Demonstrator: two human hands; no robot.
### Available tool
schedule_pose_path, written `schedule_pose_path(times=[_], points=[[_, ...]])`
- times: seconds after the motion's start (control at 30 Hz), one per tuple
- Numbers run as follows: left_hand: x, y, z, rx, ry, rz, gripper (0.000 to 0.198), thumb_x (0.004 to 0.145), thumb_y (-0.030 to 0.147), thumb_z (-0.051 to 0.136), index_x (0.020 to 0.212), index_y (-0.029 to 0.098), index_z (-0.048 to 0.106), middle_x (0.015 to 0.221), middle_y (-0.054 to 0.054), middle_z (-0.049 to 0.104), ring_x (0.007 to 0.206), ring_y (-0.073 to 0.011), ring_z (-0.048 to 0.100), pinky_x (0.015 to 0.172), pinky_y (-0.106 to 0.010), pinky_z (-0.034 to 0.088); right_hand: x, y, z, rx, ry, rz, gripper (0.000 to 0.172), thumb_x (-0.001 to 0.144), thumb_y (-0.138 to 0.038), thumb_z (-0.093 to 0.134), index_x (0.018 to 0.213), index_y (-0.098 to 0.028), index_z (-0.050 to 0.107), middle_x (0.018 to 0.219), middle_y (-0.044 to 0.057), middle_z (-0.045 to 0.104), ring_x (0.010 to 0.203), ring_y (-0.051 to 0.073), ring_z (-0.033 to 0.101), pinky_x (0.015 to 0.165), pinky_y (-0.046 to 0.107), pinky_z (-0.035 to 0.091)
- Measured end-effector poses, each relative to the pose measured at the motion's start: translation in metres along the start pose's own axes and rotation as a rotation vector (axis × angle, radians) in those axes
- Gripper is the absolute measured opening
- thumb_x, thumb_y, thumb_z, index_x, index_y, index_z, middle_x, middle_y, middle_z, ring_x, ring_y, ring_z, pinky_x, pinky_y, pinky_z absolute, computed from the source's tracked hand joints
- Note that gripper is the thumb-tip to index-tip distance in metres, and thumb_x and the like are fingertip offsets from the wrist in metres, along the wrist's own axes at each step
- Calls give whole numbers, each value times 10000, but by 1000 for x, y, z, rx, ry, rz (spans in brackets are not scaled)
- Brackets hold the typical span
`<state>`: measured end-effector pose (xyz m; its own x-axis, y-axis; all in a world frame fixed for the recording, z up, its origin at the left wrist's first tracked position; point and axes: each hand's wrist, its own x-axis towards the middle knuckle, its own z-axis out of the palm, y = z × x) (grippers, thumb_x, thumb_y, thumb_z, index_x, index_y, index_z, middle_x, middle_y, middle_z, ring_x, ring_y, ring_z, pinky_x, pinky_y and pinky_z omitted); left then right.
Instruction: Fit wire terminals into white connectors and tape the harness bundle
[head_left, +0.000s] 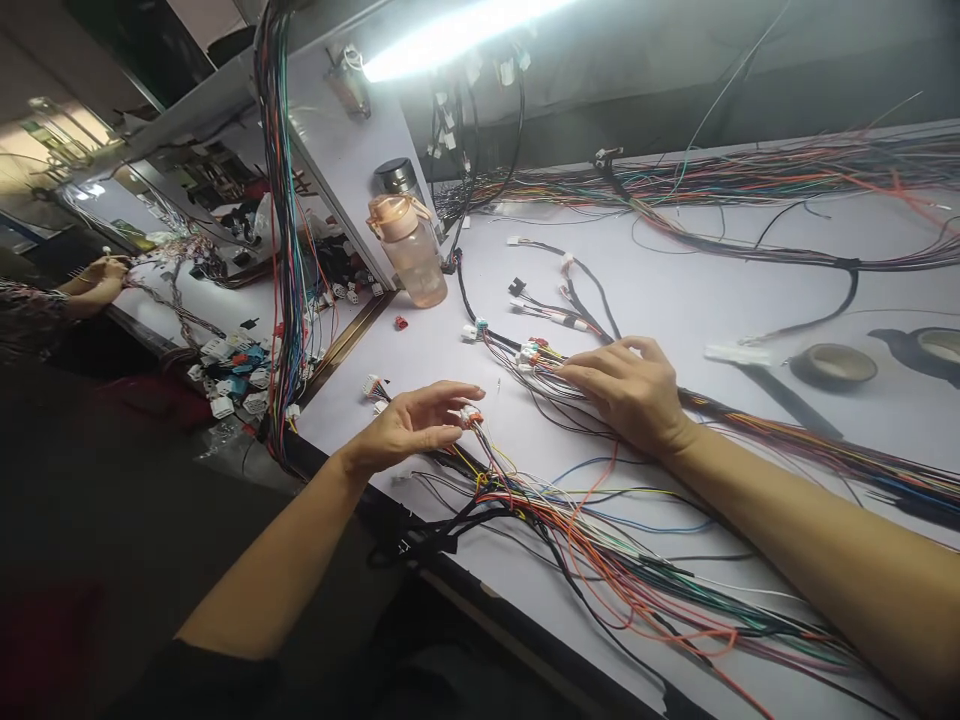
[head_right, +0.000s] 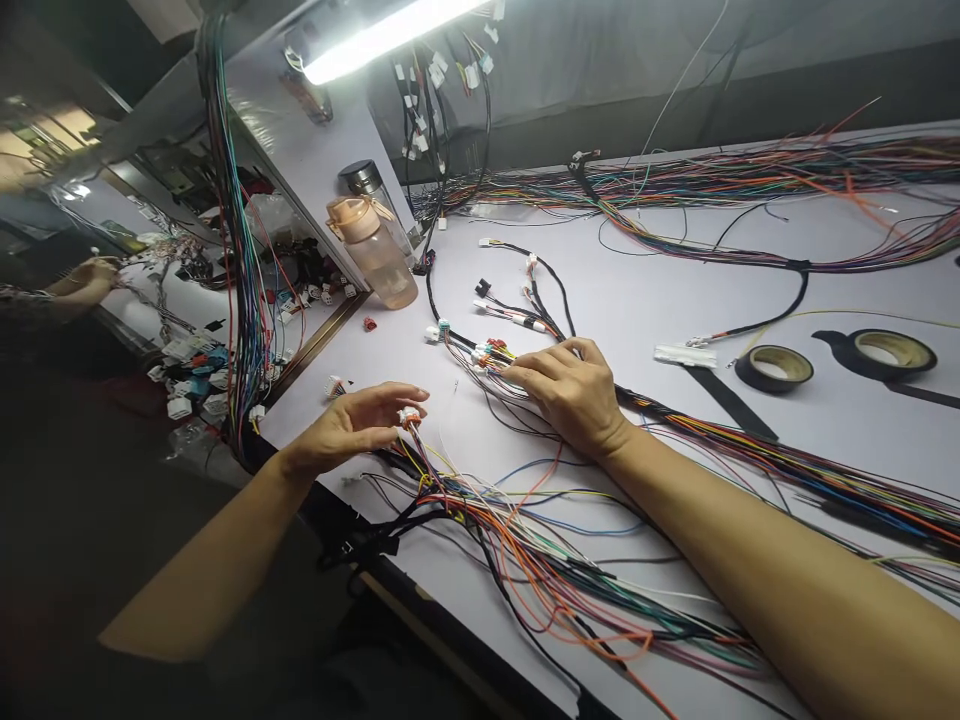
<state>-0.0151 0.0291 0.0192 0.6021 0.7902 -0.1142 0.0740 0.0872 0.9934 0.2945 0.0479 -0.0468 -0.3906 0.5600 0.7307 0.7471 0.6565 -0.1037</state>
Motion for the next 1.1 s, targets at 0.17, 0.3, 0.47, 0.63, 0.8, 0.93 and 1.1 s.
schedule_pose_path(times=[0.17, 0.3, 0.47, 0.63, 0.8, 0.93, 1.1], points=[[9, -10, 8, 35, 67, 31, 269, 747, 219, 745, 1015, 192, 745, 1034, -100, 680, 851, -158, 641, 690, -242, 514, 1, -1, -2, -36, 5, -9, 187, 915, -204, 585, 1021, -310, 697, 929, -48, 750, 800, 110, 640, 836, 319, 357], [17, -19, 12, -10, 135, 33, 183, 751, 258, 749, 914, 176, 761, 805, -52, 694, 710, -119, 639, 679, -241, 512, 2, -1, -2, -47, -15, 2, 180, 925, -211, 570, 992, -307, 707, 925, -47, 752, 785, 107, 638, 835, 317, 354], [21, -26, 18, -77, 196, -47, 235, 740, 364, 751, 845, 154, 758, 657, -32, 677, 552, -106, 608, 595, -252, 508, 2, 0, 0, -53, -9, 8, 176, 920, -219, 579, 987, -316, 709, 907, -55, 752, 762, 109, 632, 834, 316, 362], [23, -27, 19, -100, 212, -104, 239, 736, 370, 752, 816, 145, 752, 664, -36, 688, 518, -96, 592, 553, -243, 507, 2, 0, 1, -36, -15, 19, 173, 921, -222, 576, 986, -313, 708, 902, -47, 749, 767, 110, 625, 839, 318, 359], [24, -29, 17, -108, 221, -116, 263, 725, 378, 757, 816, 131, 746, 669, -43, 689, 514, -97, 590, 544, -244, 510, 2, 0, 2, -33, -19, 23, 182, 924, -221, 572, 993, -323, 705, 909, -53, 747, 771, 104, 619, 835, 325, 357], [24, -29, 17, -117, 225, -104, 242, 725, 356, 761, 814, 132, 748, 658, -33, 683, 510, -96, 591, 541, -239, 506, 2, 0, 2, -60, 1, 2, 165, 916, -210, 584, 958, -310, 708, 894, -63, 746, 752, 101, 614, 831, 320, 358], [25, -31, 15, -144, 192, -69, 180, 754, 319, 743, 821, 153, 759, 656, -22, 676, 517, -86, 598, 537, -213, 490, 4, -1, 1, -63, 3, -14, 159, 914, -198, 586, 982, -293, 693, 913, -59, 744, 771, 107, 621, 835, 320, 363]])
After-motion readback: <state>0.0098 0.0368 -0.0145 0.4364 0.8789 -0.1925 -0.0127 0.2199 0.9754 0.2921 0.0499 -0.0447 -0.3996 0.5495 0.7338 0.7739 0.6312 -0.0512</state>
